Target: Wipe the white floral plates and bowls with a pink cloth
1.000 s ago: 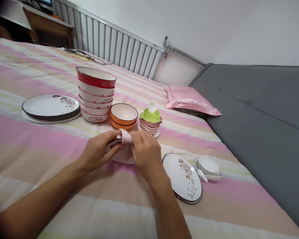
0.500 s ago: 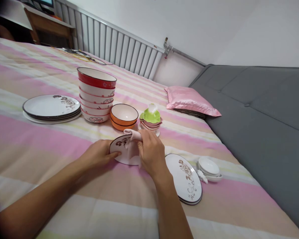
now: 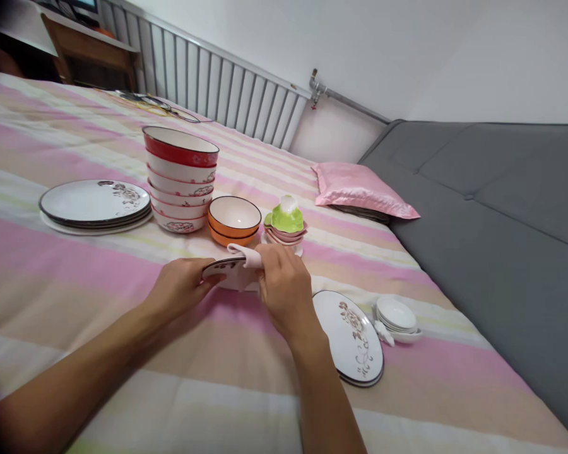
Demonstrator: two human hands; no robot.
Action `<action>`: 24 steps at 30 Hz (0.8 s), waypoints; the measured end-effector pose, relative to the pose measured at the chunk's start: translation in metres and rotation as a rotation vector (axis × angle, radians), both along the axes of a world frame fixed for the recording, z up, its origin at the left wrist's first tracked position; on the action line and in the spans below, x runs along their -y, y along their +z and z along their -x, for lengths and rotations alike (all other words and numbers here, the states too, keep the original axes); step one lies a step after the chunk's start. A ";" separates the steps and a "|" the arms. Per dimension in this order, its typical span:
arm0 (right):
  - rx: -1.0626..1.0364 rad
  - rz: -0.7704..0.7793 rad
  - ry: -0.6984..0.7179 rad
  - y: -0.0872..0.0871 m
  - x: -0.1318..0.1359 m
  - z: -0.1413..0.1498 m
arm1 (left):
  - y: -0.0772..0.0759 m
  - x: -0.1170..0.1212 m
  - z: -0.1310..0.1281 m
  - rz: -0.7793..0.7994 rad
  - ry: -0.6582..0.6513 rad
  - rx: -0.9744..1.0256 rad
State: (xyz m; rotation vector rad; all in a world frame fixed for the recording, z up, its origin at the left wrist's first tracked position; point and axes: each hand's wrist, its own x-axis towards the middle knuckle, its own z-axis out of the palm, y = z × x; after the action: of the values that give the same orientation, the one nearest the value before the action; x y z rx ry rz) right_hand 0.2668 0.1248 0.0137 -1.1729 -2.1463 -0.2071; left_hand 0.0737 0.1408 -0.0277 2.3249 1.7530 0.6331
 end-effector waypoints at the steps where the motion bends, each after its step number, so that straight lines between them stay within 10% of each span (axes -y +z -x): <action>1: 0.012 -0.021 0.001 -0.001 0.000 0.001 | 0.000 0.000 0.001 -0.020 0.002 -0.013; 24: 0.171 -0.131 -0.074 -0.004 0.007 0.016 | -0.007 0.002 0.002 -0.230 -0.004 0.069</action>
State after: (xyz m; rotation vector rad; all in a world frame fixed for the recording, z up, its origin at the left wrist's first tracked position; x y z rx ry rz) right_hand 0.2504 0.1177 0.0094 -1.1956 -2.2001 -0.4898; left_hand 0.0716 0.1385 -0.0349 2.4181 1.7257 0.9476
